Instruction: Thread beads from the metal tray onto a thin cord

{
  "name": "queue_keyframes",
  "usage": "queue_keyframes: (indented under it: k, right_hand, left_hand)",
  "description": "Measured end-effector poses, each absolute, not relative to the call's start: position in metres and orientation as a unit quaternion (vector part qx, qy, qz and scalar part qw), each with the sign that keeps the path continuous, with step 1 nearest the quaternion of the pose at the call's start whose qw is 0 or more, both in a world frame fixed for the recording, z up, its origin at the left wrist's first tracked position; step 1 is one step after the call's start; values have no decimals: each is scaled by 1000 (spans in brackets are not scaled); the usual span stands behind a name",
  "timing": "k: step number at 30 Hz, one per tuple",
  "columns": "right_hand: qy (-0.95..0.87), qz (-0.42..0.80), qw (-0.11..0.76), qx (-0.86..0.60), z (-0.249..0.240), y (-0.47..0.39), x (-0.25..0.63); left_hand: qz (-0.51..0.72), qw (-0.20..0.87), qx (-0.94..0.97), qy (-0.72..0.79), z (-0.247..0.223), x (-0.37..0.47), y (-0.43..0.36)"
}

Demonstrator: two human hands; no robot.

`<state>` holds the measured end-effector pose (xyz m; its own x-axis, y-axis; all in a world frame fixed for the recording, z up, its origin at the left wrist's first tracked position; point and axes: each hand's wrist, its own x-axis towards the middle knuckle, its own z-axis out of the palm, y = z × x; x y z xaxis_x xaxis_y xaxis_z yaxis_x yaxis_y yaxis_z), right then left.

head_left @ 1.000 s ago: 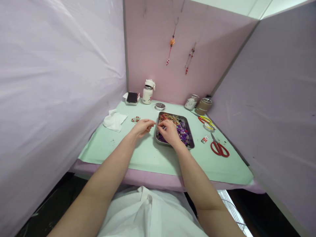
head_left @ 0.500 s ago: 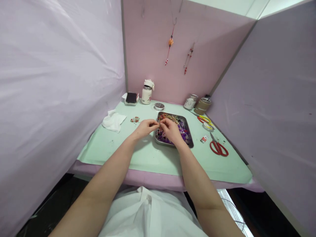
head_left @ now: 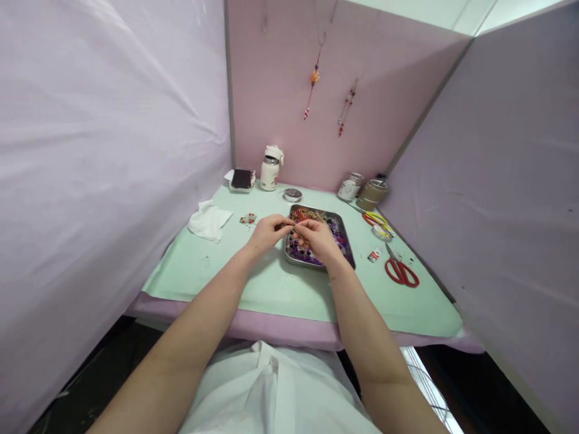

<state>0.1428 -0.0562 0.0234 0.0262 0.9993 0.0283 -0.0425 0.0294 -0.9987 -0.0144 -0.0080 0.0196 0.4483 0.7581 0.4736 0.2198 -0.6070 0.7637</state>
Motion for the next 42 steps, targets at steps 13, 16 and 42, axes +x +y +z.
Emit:
queue_keyframes:
  k: [13,16,42]
  right_hand:
    - [-446,617,498,-415,32,-62,145]
    - [-442,624,490,-418,32,-62,145]
    - [-582,283,588,-486,28,-56,144]
  left_hand:
    - [454,362,780,234,23,-14,-14]
    - [453,377,778,221,25,-15,-15]
    - [426,426,750,271,22,-15,-11]
